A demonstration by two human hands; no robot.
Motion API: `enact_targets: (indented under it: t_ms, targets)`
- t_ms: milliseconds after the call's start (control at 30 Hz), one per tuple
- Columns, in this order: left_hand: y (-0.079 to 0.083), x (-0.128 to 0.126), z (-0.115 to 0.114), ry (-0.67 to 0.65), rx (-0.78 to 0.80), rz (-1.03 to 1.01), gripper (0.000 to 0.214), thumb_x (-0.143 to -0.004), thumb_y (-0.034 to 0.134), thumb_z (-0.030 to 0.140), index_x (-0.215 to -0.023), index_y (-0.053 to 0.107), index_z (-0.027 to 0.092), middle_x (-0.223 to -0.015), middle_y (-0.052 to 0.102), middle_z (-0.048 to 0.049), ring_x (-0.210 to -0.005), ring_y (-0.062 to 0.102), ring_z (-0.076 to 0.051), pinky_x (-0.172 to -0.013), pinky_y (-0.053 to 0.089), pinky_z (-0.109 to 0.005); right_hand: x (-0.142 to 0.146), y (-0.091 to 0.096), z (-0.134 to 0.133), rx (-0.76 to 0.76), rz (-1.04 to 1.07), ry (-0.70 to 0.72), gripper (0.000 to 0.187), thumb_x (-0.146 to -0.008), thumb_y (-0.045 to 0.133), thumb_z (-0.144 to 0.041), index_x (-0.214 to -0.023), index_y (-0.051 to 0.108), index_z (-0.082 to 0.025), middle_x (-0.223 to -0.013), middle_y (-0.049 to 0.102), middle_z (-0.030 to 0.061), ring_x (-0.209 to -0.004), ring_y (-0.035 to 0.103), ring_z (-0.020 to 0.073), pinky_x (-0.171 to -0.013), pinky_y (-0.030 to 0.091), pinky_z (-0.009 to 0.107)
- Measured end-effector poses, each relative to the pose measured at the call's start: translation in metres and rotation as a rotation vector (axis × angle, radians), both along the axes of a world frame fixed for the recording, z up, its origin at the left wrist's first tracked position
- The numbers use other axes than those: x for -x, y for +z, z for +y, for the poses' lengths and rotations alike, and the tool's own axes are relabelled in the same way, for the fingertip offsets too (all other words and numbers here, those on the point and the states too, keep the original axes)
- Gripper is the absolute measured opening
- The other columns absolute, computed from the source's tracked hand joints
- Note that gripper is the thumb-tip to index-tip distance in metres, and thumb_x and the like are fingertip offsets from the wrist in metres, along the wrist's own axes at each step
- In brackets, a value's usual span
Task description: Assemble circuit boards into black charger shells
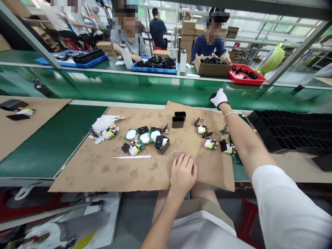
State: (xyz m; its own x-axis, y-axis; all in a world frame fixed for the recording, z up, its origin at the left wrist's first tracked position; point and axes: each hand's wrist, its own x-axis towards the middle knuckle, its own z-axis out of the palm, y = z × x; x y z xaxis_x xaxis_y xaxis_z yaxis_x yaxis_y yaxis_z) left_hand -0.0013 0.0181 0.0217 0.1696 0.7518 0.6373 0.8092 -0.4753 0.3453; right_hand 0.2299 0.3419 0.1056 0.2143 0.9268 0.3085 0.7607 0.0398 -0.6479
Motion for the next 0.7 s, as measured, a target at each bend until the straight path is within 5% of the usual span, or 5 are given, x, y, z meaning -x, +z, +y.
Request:
enact_targets:
  t_ms: [167,333,533,700]
  targets:
    - [-0.004,-0.001,0.001,0.014,-0.052,-0.007,0.013,-0.089,0.057,0.011,-0.087,0.065,0.02,-0.093,0.078,-0.0046,-0.091,0.069,-0.022,-0.081,0.049,-0.036,0.01,0.001,-0.011,0.215,-0.085,-0.073,0.048,-0.095,0.066,-0.039,-0.134,0.056,-0.013,-0.131,0.062,0.0139,-0.113,0.064,0.0242,-0.099,0.055,0.047]
    - [-0.007,0.001,0.001,0.023,-0.033,-0.017,0.014,-0.09,0.056,0.014,-0.085,0.068,0.02,-0.091,0.078,-0.005,-0.093,0.069,-0.022,-0.081,0.047,-0.034,-0.004,0.031,-0.045,0.321,-0.165,0.026,0.075,-0.084,0.079,-0.026,-0.147,0.043,-0.004,-0.146,0.052,0.0265,-0.135,0.052,0.0332,-0.116,0.04,0.048]
    - [-0.009,0.002,0.003,0.071,0.091,0.036,0.021,-0.093,0.051,0.02,-0.079,0.067,0.019,-0.088,0.075,-0.0096,-0.09,0.067,-0.024,-0.081,0.045,-0.035,-0.039,0.075,-0.134,0.561,-0.041,0.201,0.037,-0.103,0.055,-0.03,-0.133,0.056,-0.008,-0.118,0.069,0.0129,-0.097,0.068,0.0154,-0.09,0.057,0.038]
    - [-0.005,0.001,0.003,0.095,0.131,0.099,0.021,-0.092,0.05,0.022,-0.074,0.061,0.02,-0.085,0.071,-0.0102,-0.089,0.065,-0.025,-0.08,0.043,-0.034,-0.059,0.113,-0.202,0.623,0.096,0.213,0.03,-0.105,0.052,-0.027,-0.123,0.058,-0.003,-0.105,0.067,0.005,-0.086,0.068,0.009,-0.079,0.056,0.029]
